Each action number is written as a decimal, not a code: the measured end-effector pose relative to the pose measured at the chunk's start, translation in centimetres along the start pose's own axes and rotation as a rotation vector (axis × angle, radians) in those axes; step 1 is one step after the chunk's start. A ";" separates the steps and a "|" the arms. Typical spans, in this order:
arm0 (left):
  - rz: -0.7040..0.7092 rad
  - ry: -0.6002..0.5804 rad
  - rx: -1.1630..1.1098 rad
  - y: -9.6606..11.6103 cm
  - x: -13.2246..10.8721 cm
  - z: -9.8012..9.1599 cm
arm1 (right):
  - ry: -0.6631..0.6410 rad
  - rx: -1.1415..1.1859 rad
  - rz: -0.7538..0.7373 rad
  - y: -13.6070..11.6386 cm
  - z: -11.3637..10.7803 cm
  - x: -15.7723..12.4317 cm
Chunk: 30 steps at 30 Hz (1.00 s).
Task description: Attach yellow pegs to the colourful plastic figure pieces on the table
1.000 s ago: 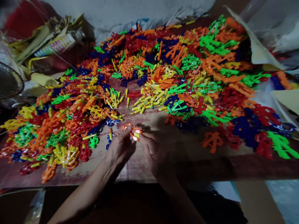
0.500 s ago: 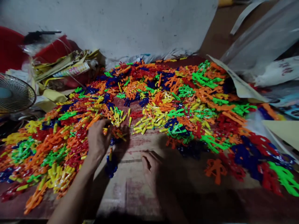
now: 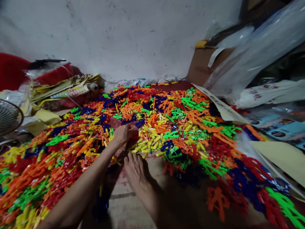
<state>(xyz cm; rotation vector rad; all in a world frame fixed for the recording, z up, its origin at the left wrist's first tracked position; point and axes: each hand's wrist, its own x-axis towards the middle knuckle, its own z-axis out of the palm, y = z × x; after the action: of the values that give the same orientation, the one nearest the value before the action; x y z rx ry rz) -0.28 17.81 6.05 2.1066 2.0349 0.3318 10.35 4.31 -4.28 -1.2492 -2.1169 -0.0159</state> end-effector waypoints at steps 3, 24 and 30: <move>0.041 0.003 -0.078 1.4 2.8 1.0 | -0.031 0.018 -0.016 -0.1 -1.8 -1.5; -0.088 -0.193 -1.030 -2.0 -4.9 -0.5 | 0.132 0.124 0.211 2.2 -6.9 -6.5; -0.244 -0.298 -1.670 -1.4 -13.7 0.7 | 0.203 0.473 0.357 0.2 -8.3 -3.8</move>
<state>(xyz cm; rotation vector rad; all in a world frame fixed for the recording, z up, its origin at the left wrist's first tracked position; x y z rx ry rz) -1.83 4.19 4.57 0.7496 0.9641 1.0632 16.20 -1.29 0.00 -1.2489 -1.5771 0.4667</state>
